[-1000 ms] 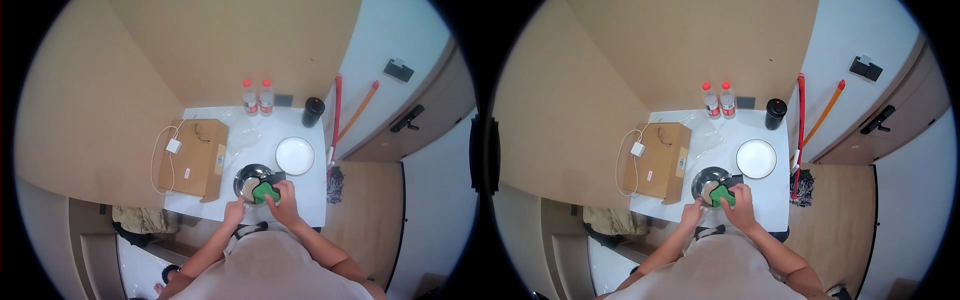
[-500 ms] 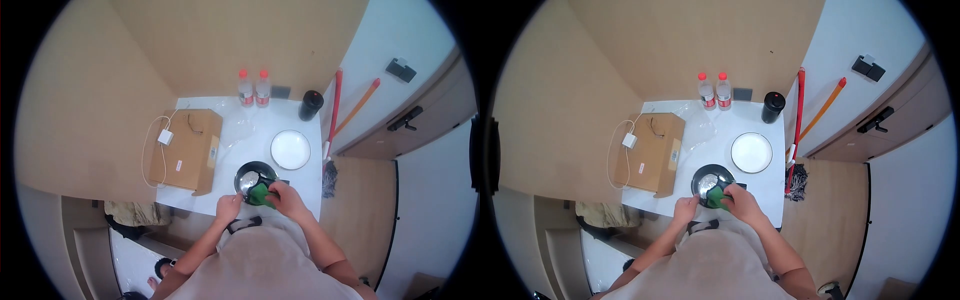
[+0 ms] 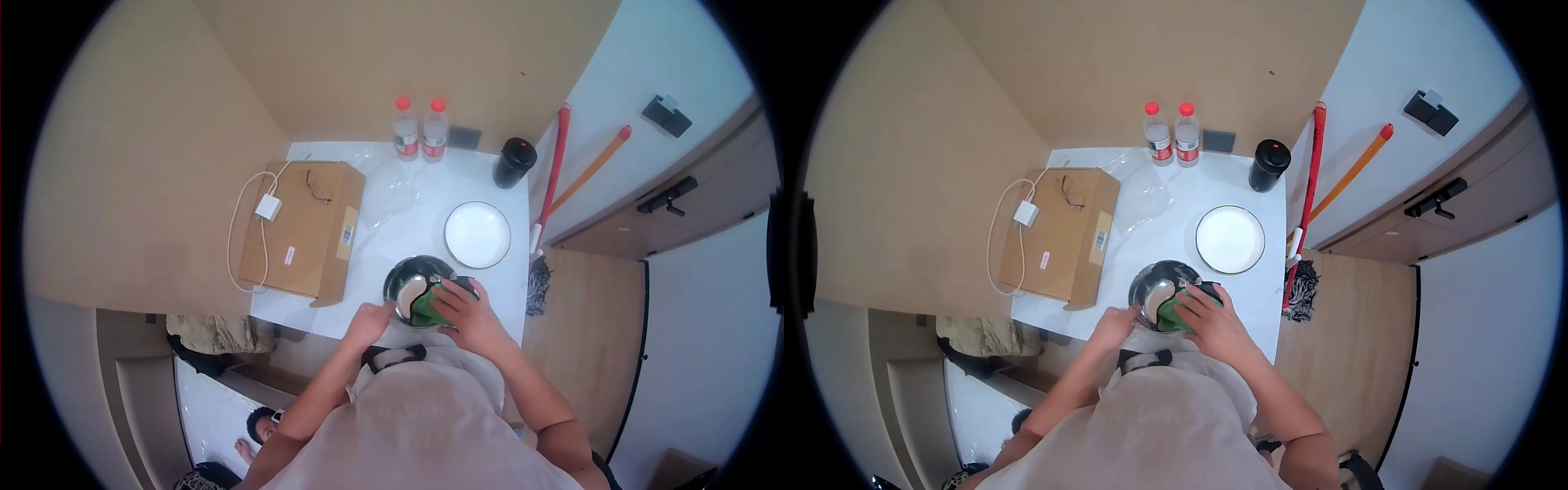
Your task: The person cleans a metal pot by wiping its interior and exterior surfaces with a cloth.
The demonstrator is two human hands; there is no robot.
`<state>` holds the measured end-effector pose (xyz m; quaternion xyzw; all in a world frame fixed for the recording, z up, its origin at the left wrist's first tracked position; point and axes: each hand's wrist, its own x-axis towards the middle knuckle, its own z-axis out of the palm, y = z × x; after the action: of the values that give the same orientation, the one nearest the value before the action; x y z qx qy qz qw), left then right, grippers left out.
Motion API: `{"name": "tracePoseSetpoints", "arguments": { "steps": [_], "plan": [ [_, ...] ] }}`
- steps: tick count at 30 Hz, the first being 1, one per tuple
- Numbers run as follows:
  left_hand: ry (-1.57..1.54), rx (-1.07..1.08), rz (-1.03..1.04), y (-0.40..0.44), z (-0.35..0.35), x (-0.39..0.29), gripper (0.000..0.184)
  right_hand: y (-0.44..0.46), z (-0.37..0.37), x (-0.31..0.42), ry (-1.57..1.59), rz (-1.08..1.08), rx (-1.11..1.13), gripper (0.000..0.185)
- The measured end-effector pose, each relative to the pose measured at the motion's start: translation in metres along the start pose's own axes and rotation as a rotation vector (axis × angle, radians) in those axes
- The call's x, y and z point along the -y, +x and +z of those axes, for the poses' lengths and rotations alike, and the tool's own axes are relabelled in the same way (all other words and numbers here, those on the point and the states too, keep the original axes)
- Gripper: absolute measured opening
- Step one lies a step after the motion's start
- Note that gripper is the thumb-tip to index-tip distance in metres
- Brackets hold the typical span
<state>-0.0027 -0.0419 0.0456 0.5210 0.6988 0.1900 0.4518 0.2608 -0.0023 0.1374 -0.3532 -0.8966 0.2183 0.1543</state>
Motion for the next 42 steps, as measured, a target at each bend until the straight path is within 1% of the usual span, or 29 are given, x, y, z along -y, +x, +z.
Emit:
{"name": "tracePoseSetpoints", "arguments": {
  "steps": [1, 2, 4, 5, 6, 8, 9, 10, 11, 12, 13, 15, 16, 19, 20, 23, 24, 27, 28, 31, 32, 35, 36, 39, 40, 41, 42],
  "plan": [
    [0.008, 0.035, -0.019, 0.002, -0.002, 0.004, 0.047, -0.001, 0.001, -0.003, -0.002, -0.012, 0.003, 0.045],
    [0.041, 0.033, 0.035, 0.006, -0.001, 0.012, 0.04, -0.001, 0.002, -0.007, -0.004, -0.024, 0.005, 0.044],
    [0.105, 0.029, 0.145, 0.012, -0.001, 0.018, 0.031, -0.001, 0.005, -0.023, 0.041, -0.063, 0.023, 0.037],
    [-0.009, 0.054, 0.091, 0.013, 0.0, 0.021, 0.03, 0.0, 0.005, -0.028, 0.062, -0.082, 0.032, 0.033],
    [-0.124, 0.082, 0.039, 0.009, -0.002, 0.01, 0.03, 0.002, 0.004, -0.026, 0.201, 0.045, -0.09, 0.032],
    [-0.508, 0.201, -0.244, 0.0, -0.008, -0.013, 0.033, 0.008, 0.001, -0.015, 0.481, 0.298, -0.337, 0.03],
    [-0.777, 0.292, -0.478, -0.003, -0.01, -0.021, 0.039, 0.01, -0.001, -0.009, 0.503, 0.34, -0.444, 0.03],
    [-0.9, 0.305, -0.55, -0.003, -0.003, -0.023, 0.048, 0.013, -0.003, -0.003, 0.525, 0.38, -0.551, 0.03],
    [-1.039, 0.306, -0.658, -0.005, 0.001, -0.028, 0.05, 0.015, -0.004, 0.0, 0.546, 0.42, -0.66, 0.03],
    [-1.125, 0.365, -0.69, -0.007, 0.002, -0.029, 0.051, 0.016, -0.004, 0.0, 0.412, 0.291, -0.692, 0.033],
    [-1.208, 0.427, -0.726, -0.008, 0.003, -0.03, 0.052, 0.014, 0.003, 0.0, 0.307, 0.222, -0.66, 0.034],
    [-1.263, 0.452, -0.722, -0.012, 0.001, -0.037, 0.048, 0.011, 0.015, 0.001, 0.096, 0.09, -0.595, 0.037],
    [-1.292, 0.465, -0.717, -0.013, -0.001, -0.042, 0.047, 0.012, 0.015, 0.006, 0.021, 0.064, -0.529, 0.038],
    [-1.302, 0.436, -0.736, -0.017, -0.004, -0.053, 0.052, 0.018, -0.006, 0.024, 0.029, 0.032, -0.531, 0.034],
    [-1.293, 0.453, -0.728, -0.017, -0.004, -0.049, 0.051, 0.016, -0.011, 0.021, 0.081, 0.039, -0.506, 0.032],
    [-1.144, 0.61, -0.716, -0.015, -0.006, -0.04, 0.053, 0.015, -0.001, -0.006, 0.268, 0.055, -0.453, 0.027],
    [-1.143, 0.641, -0.715, -0.017, -0.005, -0.042, 0.053, 0.018, -0.002, -0.007, 0.219, 0.083, -0.432, 0.029],
    [-1.214, 0.583, -0.774, -0.024, -0.005, -0.057, 0.053, 0.027, -0.017, 0.008, 0.065, -0.011, -0.429, 0.035],
    [-1.223, 0.582, -0.75, -0.023, -0.005, -0.057, 0.053, 0.029, -0.022, 0.018, 0.059, -0.006, -0.4, 0.041],
    [-1.273, 0.583, -0.714, -0.021, -0.005, -0.055, 0.053, 0.032, -0.012, 0.032, -0.037, -0.114, -0.361, 0.042],
    [-1.251, 0.553, -0.71, -0.021, -0.004, -0.055, 0.053, 0.031, -0.012, 0.034, -0.071, -0.168, -0.32, 0.041],
    [-1.303, 0.593, -0.705, -0.028, -0.012, -0.058, 0.052, 0.036, -0.008, 0.003, -0.081, -0.157, -0.283, 0.047],
    [-1.265, 0.609, -0.682, -0.03, -0.016, -0.063, 0.053, 0.039, -0.012, -0.008, -0.011, -0.059, -0.342, 0.044],
    [-1.259, 0.614, -0.635, -0.029, -0.019, -0.061, 0.054, 0.043, -0.011, -0.004, 0.113, -0.08, -0.433, 0.042],
    [-1.289, 0.638, -0.621, -0.03, -0.02, -0.058, 0.054, 0.041, -0.019, 0.013, 0.011, -0.126, -0.329, 0.043],
    [-1.315, 0.661, -0.606, -0.029, -0.022, -0.055, 0.054, 0.039, -0.024, 0.022, -0.056, -0.268, -0.296, 0.044],
    [-1.341, 0.687, -0.593, -0.029, -0.023, -0.054, 0.055, 0.042, -0.023, 0.017, -0.048, -0.259, -0.274, 0.044]
  ]
}}
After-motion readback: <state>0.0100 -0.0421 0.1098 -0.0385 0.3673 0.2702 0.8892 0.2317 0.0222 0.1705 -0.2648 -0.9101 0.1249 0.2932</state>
